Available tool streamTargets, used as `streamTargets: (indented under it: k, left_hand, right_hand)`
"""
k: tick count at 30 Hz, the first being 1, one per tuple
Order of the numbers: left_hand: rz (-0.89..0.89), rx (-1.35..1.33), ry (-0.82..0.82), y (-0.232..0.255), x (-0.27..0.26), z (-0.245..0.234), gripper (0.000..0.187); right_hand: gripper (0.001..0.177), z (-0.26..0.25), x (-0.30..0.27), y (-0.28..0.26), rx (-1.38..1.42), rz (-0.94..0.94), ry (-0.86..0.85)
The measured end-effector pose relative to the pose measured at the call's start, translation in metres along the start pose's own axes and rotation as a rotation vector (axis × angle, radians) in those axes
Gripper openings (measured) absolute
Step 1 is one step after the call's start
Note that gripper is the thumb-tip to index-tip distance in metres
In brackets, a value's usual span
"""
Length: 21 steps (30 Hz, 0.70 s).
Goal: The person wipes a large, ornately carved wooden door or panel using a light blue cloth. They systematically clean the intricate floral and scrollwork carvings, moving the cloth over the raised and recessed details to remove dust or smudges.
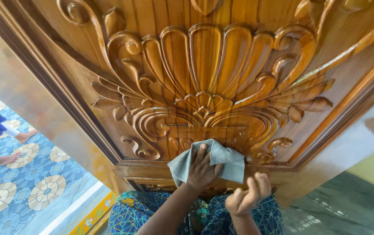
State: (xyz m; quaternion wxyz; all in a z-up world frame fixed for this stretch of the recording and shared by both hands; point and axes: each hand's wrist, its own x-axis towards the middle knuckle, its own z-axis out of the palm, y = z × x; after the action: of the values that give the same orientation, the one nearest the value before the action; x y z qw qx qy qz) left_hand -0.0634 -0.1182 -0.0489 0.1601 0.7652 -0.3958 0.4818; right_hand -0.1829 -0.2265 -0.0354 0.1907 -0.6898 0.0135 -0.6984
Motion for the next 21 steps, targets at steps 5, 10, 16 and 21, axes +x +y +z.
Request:
streamTargets:
  k: [5, 10, 16, 21]
  left_hand:
    - [0.144, -0.267, -0.061, -0.022, 0.003, -0.038, 0.057]
    - [0.083, -0.055, -0.226, -0.073, -0.012, -0.075, 0.047]
    - [-0.105, 0.108, -0.075, -0.117, -0.007, -0.123, 0.045]
    - [-0.363, 0.198, -0.006, -0.159, -0.002, -0.141, 0.057]
  right_hand:
    - [0.051, 0.017, -0.041, -0.048, 0.275, 0.096, -0.348]
    - [0.062, 0.065, -0.066, -0.03, -0.02, 0.035, -0.634]
    - [0.051, 0.094, 0.031, -0.025, -0.504, 0.22, -0.909]
    - [0.085, 0.11, 0.151, 0.0, -0.369, -0.092, -0.069]
